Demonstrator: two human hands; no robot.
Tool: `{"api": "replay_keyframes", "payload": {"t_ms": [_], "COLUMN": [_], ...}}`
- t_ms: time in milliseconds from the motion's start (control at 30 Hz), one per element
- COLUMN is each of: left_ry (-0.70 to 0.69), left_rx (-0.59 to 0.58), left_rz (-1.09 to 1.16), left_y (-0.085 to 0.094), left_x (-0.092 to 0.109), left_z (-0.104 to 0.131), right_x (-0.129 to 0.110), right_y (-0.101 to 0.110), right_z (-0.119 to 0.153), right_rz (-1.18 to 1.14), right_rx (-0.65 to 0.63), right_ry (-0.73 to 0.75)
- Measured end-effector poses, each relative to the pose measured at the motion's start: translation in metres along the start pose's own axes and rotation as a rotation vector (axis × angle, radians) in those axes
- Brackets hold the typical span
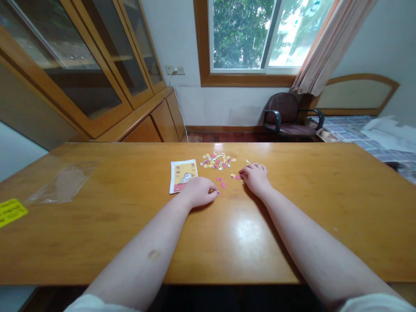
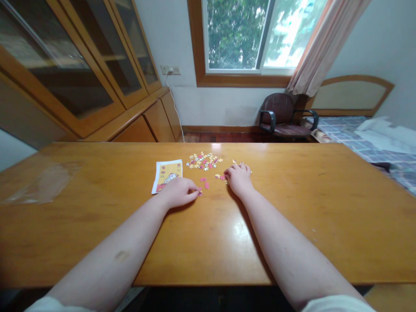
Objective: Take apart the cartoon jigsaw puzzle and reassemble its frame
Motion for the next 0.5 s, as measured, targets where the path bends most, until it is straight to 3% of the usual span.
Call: {"api": "replay_keyframes", "payload": {"t_ms": [233,400,500], "left_ry": [-0.048,-0.083,-0.076], "left_rx": [-0.083,-0.168,-0.201], "left_rz": [-0.040,0.008,0.050], "left_y": [-0.001,-0.001,-0.002], "left_x": [0.007,0.011,0.011], "left_z": [0.002,0.004,0.005], "right_x": [-0.005,-0.020,-0.037], "right_y": [0.005,0.014,0.018], "right_z": [-0.001,0.006,0.015], "right_rz": [-0.030,-0.345,-0.499], "right_rx": [-0.012,0.033,-0.018], "right_ry": [-0.013,0.026,0.112]}}
Point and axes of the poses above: each hand's wrist, its own z-axis away from the middle knuckle, its own y-axis out of the back of the hand, x = y × z, the point moved 3 cm from there along -z, towards the middle knuckle, and after that the axes turned 7 degrees about x, right-handed, at the moved point
